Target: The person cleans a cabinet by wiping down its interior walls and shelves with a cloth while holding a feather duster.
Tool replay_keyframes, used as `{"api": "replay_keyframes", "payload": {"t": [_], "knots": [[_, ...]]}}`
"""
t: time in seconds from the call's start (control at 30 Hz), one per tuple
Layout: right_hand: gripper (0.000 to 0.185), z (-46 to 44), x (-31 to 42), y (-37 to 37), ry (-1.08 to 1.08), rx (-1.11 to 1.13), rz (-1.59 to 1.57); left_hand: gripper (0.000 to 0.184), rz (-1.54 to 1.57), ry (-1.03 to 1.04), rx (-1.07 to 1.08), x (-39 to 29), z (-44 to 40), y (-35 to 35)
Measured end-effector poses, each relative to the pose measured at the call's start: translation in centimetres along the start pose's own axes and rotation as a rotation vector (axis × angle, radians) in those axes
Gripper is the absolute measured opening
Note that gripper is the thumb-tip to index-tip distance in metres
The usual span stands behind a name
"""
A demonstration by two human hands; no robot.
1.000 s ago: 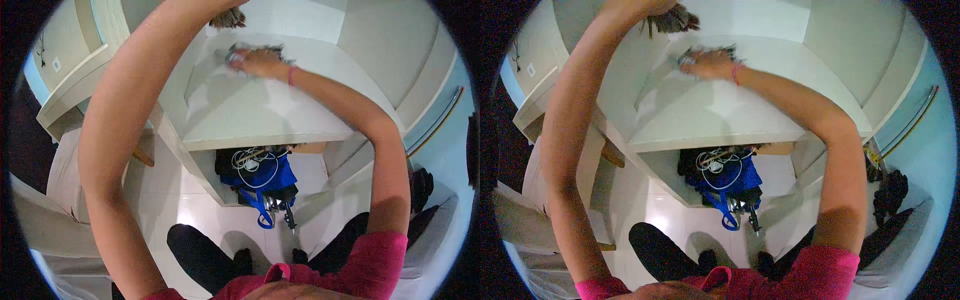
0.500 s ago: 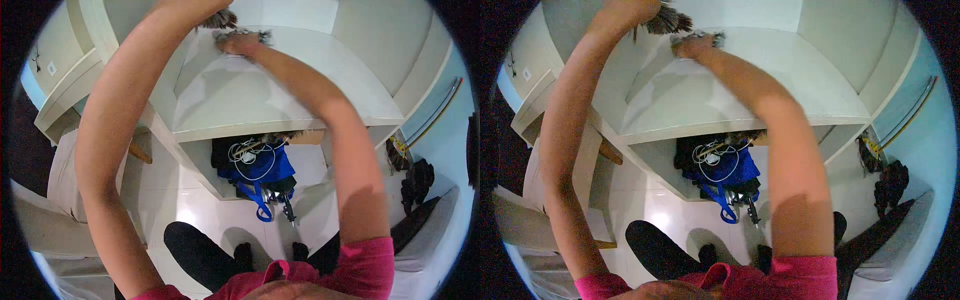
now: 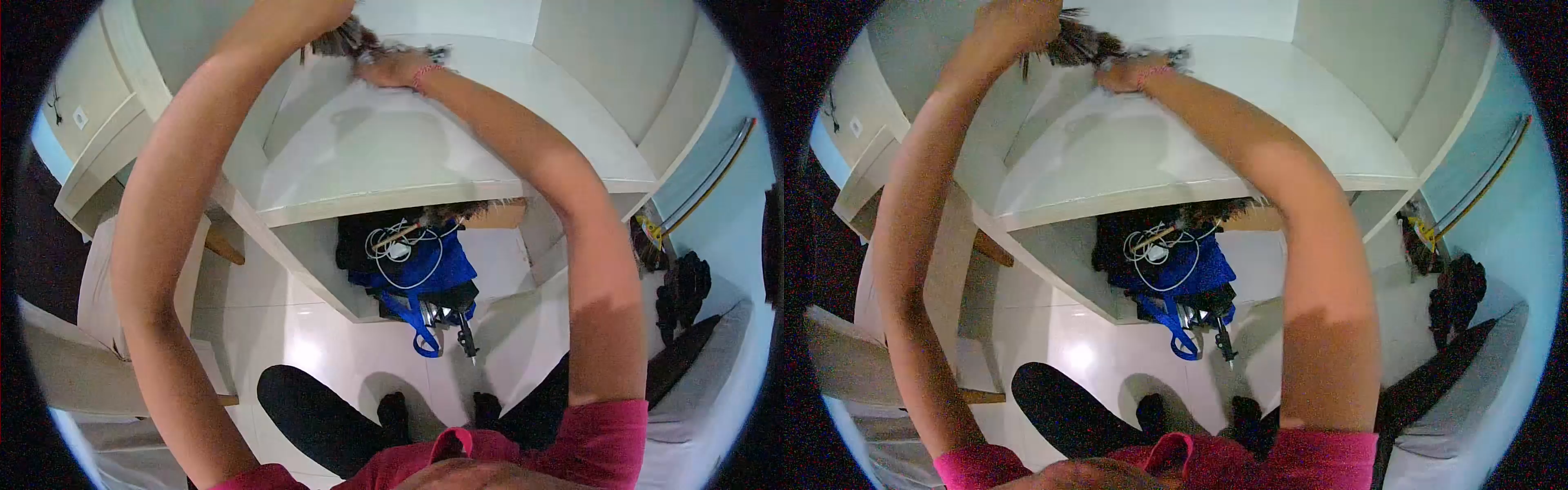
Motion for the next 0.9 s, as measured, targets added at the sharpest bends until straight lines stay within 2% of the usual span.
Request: {"api": "replay_keyframes", "payload": {"t": [0.07, 0.13, 0.17, 0.23, 0.27, 0.33, 0.37, 0.4, 0.5, 0.63, 0.67, 0.73, 0.77, 0.83, 0.87, 0.9], "knots": [[0.078, 0.2, 3.7, 2.1, -0.227, 0.103, 0.056, 0.021, -0.022, 0.02, 0.001, -0.2, -0.3, 0.5], [0.075, 6.1, 7.0, 1.0, -0.422, 0.015, 0.013, 0.022, -0.01, -0.07, 0.082, 0.8, -0.8, 1.7], [0.075, 8.2, 7.3, 0.9, -0.42, 0.013, 0.014, 0.022, -0.01, -0.069, 0.08, 0.7, -0.7, 1.4], [0.076, 11.9, 8.2, 0.7, -0.587, 0.005, -0.001, 0.022, 0.059, -0.149, 0.05, 1.7, 0.0, 0.1], [0.076, 11.2, 6.7, 0.8, -0.589, 0.01, -0.002, 0.022, 0.061, -0.152, 0.055, 2.1, 0.0, 0.4], [0.078, 6.4, 0.8, 0.4, -0.363, -0.03, -0.013, 0.022, 0.063, -0.106, -0.078, 2.3, -0.4, -0.2], [0.079, 4.7, -3.0, -0.3, -0.038, -0.025, 0.032, 0.022, 0.064, -0.107, -0.071, 2.1, -0.5, -0.3], [0.078, 3.0, -4.1, -0.3, 0.013, -0.041, 0.132, 0.022, 0.069, -0.136, -0.072, 2.0, -0.6, -0.7], [0.075, 1.3, -1.3, 0.9, -0.089, -0.096, 0.156, 0.022, 0.088, -0.179, -0.048, 1.6, -1.2, -1.4], [0.075, 9.6, 9.7, 0.6, -0.376, 0.051, 0.024, 0.023, 0.135, -0.181, 0.004, -0.1, -1.3, -2.5], [0.075, 9.7, 10.0, 0.2, -0.376, 0.045, 0.021, 0.023, 0.131, -0.179, 0.0, 0.0, -1.6, -2.4], [0.077, 11.2, 12.0, 0.6, -0.551, 0.142, 0.008, 0.025, 0.141, -0.195, 0.041, 0.4, -1.9, -1.2], [0.077, 10.4, 13.2, -0.6, -0.553, 0.152, 0.005, 0.025, 0.144, -0.197, 0.051, 0.3, -2.1, -1.1], [0.076, 7.8, 9.3, 1.6, 0.22, 0.773, -0.238, 0.026, 0.146, -0.231, 0.131, 0.4, -2.2, -0.7], [0.073, 8.4, 11.3, 0.8, -0.359, 0.175, 0.032, 0.026, 0.141, -0.231, 0.126, 0.5, -2.1, -0.4], [0.073, 9.1, 11.3, 1.3, -0.362, 0.163, 0.034, 0.026, 0.103, -0.207, 0.022, 0.5, -1.9, -1.0]]}}
Point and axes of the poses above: each hand's wrist, its own z-axis away from the middle knuckle, its own y-axis out of the palm, x = y × z, the point moved 10 cm from there along -z, towards the middle knuckle, and after that the axes turned 9 degrees about y, right-handed, at the moved point
